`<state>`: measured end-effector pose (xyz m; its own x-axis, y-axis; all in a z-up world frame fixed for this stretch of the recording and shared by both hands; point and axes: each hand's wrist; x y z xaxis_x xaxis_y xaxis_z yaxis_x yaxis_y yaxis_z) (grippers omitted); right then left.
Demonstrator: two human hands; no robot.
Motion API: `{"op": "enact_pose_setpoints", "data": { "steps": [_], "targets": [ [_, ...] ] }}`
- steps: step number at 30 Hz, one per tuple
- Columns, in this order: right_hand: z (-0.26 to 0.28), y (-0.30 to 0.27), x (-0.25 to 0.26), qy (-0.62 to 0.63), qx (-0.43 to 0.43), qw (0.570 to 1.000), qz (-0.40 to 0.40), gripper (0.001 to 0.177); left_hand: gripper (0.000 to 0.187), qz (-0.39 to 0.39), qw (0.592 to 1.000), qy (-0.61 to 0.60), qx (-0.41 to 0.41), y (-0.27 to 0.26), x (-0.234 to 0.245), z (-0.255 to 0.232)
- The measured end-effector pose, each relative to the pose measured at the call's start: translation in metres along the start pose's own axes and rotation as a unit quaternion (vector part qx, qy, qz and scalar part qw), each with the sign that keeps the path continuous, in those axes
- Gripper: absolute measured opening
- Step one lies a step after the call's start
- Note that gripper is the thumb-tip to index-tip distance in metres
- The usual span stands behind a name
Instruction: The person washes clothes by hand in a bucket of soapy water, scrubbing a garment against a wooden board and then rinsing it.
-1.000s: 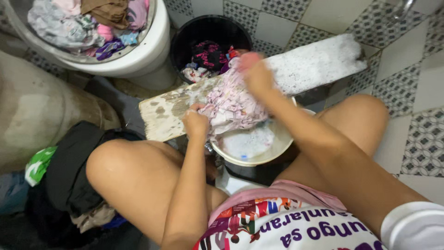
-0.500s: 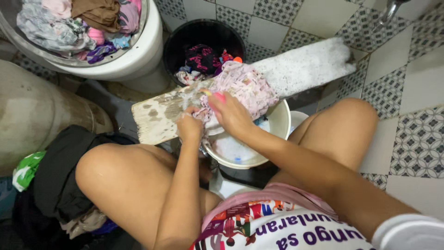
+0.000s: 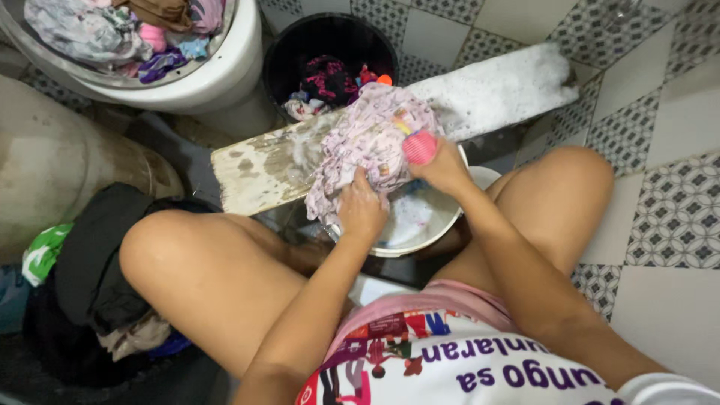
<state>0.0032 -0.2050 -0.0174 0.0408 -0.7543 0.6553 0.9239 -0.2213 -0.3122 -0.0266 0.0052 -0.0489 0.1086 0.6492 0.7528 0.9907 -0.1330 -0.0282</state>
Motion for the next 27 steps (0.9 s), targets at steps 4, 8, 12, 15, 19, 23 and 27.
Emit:
{"op": "enact_pose_setpoints", "data": {
  "steps": [4,8,12,15,19,23,27],
  "targets": [
    [-0.022,0.016,-0.005,-0.011,0.0,0.999,-0.03,0.055,0.068,-0.022,0.996,-0.09,-0.017,-0.003,-0.019,0.012],
    [-0.065,0.037,-0.019,-0.151,0.246,0.926,-0.245,0.061,0.065,0.045,0.987,-0.149,-0.038,0.006,-0.021,0.005],
    [-0.049,0.017,-0.007,0.168,0.038,0.984,-0.032,0.057,0.059,0.01,0.984,-0.147,-0.098,0.008,0.019,-0.034],
    [-0.02,-0.005,0.004,0.436,-0.006,0.9,-0.018,0.063,0.053,0.056,0.983,-0.14,-0.103,0.01,0.066,-0.075],
    [0.017,-0.027,0.04,0.582,-0.101,0.797,0.127,0.06,0.052,0.127,0.967,-0.199,-0.096,0.011,0.108,-0.108],
    [0.046,-0.042,0.074,0.67,-0.018,0.724,0.163,0.065,0.071,0.037,0.913,-0.303,-0.271,0.016,0.114,-0.118],
    [0.049,-0.029,0.117,0.665,0.053,0.738,0.102,0.054,0.084,0.123,0.916,-0.312,-0.219,0.017,0.136,-0.109]
  ]
}}
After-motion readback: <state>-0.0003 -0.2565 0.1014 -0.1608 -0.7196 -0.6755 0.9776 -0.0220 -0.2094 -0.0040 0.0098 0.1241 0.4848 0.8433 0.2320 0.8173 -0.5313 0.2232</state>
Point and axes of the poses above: each hand's wrist, its own y-axis towards the middle knuckle, its own x-axis out of the back of the hand, z = x × y, and after that the axes turned 4 degrees about -y, right-handed
